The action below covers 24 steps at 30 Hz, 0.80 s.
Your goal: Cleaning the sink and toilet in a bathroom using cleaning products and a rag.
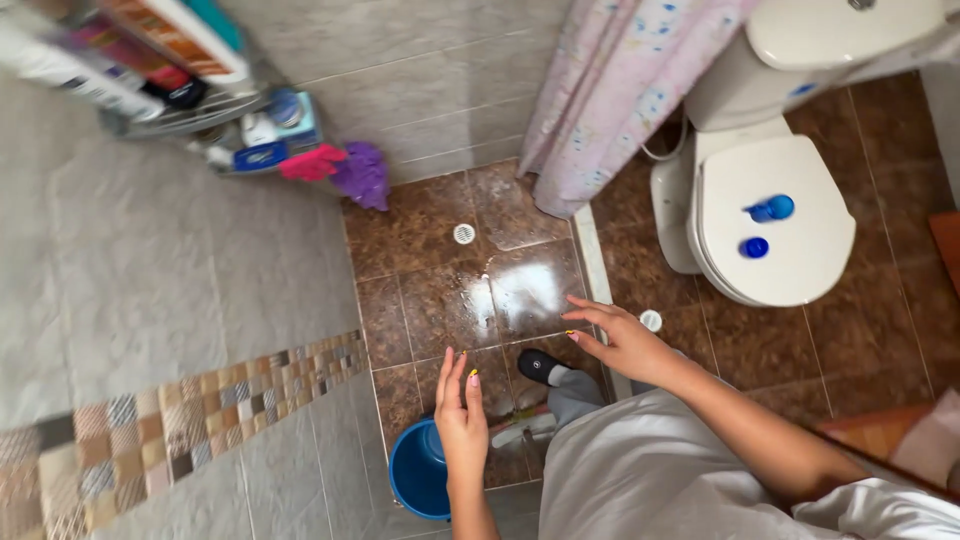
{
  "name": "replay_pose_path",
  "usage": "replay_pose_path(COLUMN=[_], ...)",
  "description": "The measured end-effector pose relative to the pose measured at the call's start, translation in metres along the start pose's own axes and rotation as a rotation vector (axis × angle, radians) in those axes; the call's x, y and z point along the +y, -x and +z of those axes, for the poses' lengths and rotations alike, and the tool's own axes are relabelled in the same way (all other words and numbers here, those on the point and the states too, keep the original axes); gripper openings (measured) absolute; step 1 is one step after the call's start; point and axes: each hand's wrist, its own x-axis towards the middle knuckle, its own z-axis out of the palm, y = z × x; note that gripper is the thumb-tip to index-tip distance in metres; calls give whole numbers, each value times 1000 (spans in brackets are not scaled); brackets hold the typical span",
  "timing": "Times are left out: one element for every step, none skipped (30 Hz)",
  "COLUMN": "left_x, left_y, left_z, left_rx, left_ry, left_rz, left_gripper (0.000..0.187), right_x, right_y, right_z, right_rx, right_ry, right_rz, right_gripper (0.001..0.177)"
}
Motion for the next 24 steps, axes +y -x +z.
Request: replay_pose_path(left_x=[1, 3, 5, 8, 11, 16, 18, 21, 24, 30, 37, 43, 51, 60, 70, 78, 86, 95, 105, 115, 125, 135, 147, 158], left_y=[-5, -10, -15, -21, -23, -25, -26, -27, -31, -38, -39, -39, -36, -31, -29, -22, -16, -9, 0, 10, 21, 35, 48, 62], left_z=[6, 13, 20, 30, 40, 51, 62, 73, 87, 102, 118, 134, 149, 163, 179, 195, 212, 229, 246, 263, 277, 292, 308, 323], left_rx=[-28, -50, -82, -120, -151, -183, -232, -267, -298, -345, -378, -411, -443, -479, -511, -539, -576, -613, -626, -654, -680, -690, -715, -741], left_ry=[-8, -16, -24, -31, -36, -41, -48, -64, -71, -68, -81, -93, -96, -108, -121, -125, -127, -129, -131, -131, -136, -141, -153, -165], left_rz=[3, 15, 33, 41, 58, 76, 88, 107, 135, 155, 175, 196, 198, 209, 224, 232, 239, 246, 256, 283, 308, 316, 346, 376], left_gripper=[38, 38, 38, 38, 37, 37, 37, 37, 37, 37, 36, 36, 36, 36, 36, 36, 36, 36, 36, 36, 36, 36, 36, 36], right_x=[6, 13, 20, 26, 32, 39, 45, 50, 56, 68, 81, 94, 100, 107, 114, 121, 130, 139, 150, 162, 173, 180, 188, 196], right_y=[3, 8, 14, 19, 29, 40, 51, 61, 69, 79, 93, 107, 121, 135, 147, 163, 176, 190, 204, 220, 235, 248, 261, 275], right_z=[-3, -7, -10, -15, -20, -25, -31, -36, -45, -49, -53, -57, -62, -67, -74, -79, -86, -94, -99, -104, -108, -116, -126, -136], right_rx=[18, 28, 47, 75, 105, 135, 171, 191, 215, 257, 303, 346, 364, 399, 437, 457, 492, 527, 542, 549, 553, 565, 582, 599], right_ry=[-11, 1, 11, -2, 18, 39, 27, -16, -51, -57, -13, 34, 27, 11, -4, -10, -23, -35, -37, -65, -98, -104, -140, -177], right_rz=[20, 64, 113, 139, 137, 136, 170, 246, 316, 345, 289, 235, 260, 270, 274, 293, 300, 307, 313, 329, 342, 346, 351, 356], right_gripper=[36, 36, 37, 37, 37, 37, 37, 37, 36, 36, 35, 34, 34, 35, 37, 37, 36, 36, 36, 35, 34, 34, 35, 36])
